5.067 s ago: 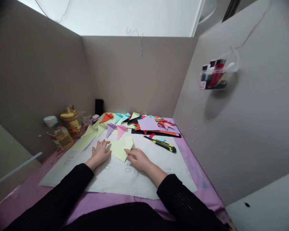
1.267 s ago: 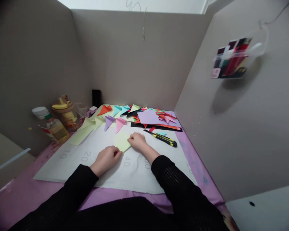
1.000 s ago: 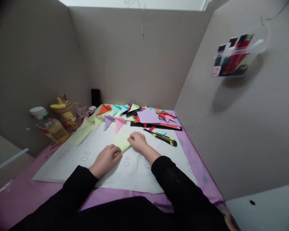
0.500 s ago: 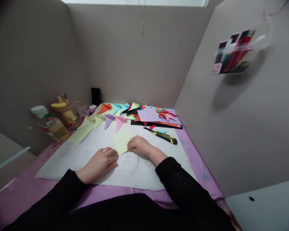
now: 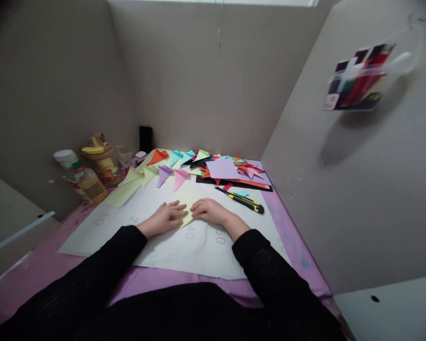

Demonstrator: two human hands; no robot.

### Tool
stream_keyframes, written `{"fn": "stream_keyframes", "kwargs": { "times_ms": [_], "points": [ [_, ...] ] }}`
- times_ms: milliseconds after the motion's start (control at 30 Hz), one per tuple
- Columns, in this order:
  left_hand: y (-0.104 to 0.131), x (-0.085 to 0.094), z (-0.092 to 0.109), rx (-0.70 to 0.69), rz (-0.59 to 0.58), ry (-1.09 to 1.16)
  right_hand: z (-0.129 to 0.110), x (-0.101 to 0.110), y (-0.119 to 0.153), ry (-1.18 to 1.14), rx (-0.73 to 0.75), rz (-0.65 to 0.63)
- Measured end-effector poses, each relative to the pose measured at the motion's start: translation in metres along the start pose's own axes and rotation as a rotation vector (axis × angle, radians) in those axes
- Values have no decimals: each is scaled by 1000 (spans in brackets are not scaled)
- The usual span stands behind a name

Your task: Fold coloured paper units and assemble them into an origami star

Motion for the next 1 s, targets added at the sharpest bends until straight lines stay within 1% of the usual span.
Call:
{"fn": "stream_keyframes", "kwargs": {
  "times_ms": [100,167,267,367,400,467,533,600,700,867,1000],
  "points": [
    [2,1,4,-9,-58,-101,5,-2,2,-48,-60,-2],
    [-1,7,7,-16,-109,-174,5,-2,3,-55,-79,-4],
    [-8,16,9,12,-185,-262,4,-2,4,-48,-106,2],
    [-13,19,6,26,-236,-250,1,1,3,-77,-156,24],
    [-14,18,4,20,-236,-222,0,2,3,-94,-174,30],
    [-12,16,1,5,-202,-164,-2,4,2,-112,-200,40],
    [-9,13,-3,-2,-153,-125,-1,6,0,-97,-229,55],
    [-6,10,-5,-10,-130,-102,2,8,-3,-58,-281,82],
    [-4,8,-6,-24,-133,-89,11,10,-7,19,-361,109],
    [-5,9,-6,-23,-140,-97,25,9,-20,130,-468,93],
    [-5,11,-6,-11,-138,-80,30,5,-29,192,-534,87]
  ]
}}
Point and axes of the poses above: each hand's wrist, its own y-axis away from the middle knuckle, its own x-axis out of the back of the hand, z = x × y, the point moved 5 cm from there along -y, towards the middle knuckle, and after that the axes turned 1 degree about y, right-handed, at the moved point
